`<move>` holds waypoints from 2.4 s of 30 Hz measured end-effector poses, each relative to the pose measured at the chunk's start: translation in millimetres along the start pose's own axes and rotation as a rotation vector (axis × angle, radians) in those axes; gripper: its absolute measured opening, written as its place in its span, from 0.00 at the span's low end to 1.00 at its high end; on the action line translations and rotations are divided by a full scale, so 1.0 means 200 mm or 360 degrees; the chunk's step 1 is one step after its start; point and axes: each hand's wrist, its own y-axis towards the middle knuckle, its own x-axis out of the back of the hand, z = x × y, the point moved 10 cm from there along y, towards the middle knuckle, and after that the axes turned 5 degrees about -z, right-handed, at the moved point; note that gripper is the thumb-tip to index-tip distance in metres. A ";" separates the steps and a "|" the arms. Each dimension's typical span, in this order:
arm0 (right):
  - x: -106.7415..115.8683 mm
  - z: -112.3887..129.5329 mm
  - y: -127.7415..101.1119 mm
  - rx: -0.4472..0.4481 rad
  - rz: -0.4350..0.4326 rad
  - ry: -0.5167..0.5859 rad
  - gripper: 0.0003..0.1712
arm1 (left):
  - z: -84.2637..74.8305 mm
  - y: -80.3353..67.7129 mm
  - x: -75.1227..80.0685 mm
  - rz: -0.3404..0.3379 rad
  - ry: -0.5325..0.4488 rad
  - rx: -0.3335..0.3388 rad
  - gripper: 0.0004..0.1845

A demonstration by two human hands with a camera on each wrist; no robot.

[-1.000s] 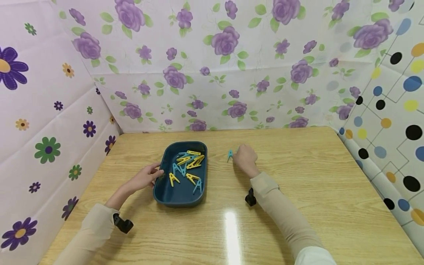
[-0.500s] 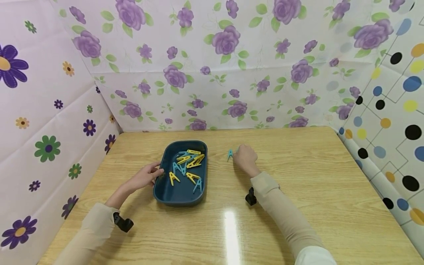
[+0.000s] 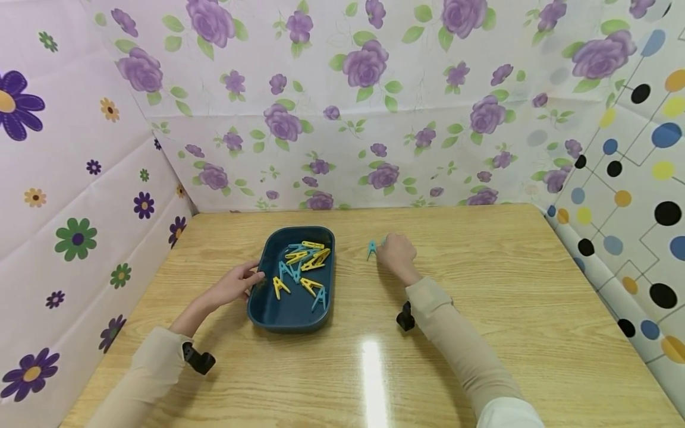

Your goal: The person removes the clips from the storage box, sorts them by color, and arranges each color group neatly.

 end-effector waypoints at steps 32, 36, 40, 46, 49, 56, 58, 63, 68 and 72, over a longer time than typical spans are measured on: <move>0.16 0.35 -0.08 0.0445 -0.0175 0.0201 0.14 | -0.04 -0.03 0.01 -0.0018 0.0033 0.0015 0.29; 0.15 0.39 -0.10 0.0488 -0.0169 0.0215 0.12 | -0.02 -0.02 0.01 -0.0016 0.0018 0.0031 0.29; 0.16 0.44 -0.11 0.0536 -0.0161 0.0251 0.12 | 0.00 -0.01 0.01 -0.0030 0.0034 0.0031 0.29; 0.15 0.53 -0.14 0.0658 -0.0157 0.0294 0.10 | 0.00 -0.02 0.02 -0.0045 0.0027 0.0032 0.30; 0.14 0.57 -0.16 0.0712 -0.0129 0.0312 0.10 | 0.00 -0.02 0.02 -0.0037 0.0012 0.0029 0.30; 0.12 0.63 -0.21 0.0754 -0.0081 0.0296 0.10 | -0.01 -0.02 0.01 -0.0020 -0.0015 0.0032 0.29; 0.12 0.65 -0.21 0.0763 -0.0080 0.0297 0.09 | -0.04 -0.04 0.01 -0.0014 -0.0026 0.0031 0.29; 0.10 0.69 -0.24 0.0859 -0.0061 0.0278 0.10 | -0.13 -0.09 0.01 -0.0005 -0.0020 0.0027 0.28; 0.07 0.75 -0.27 0.1026 -0.0014 0.0280 0.10 | -0.08 -0.06 0.01 -0.0015 -0.0003 0.0036 0.29; 0.04 0.78 -0.30 0.1095 0.0043 0.0241 0.11 | -0.01 -0.02 0.01 -0.0025 0.0012 0.0027 0.29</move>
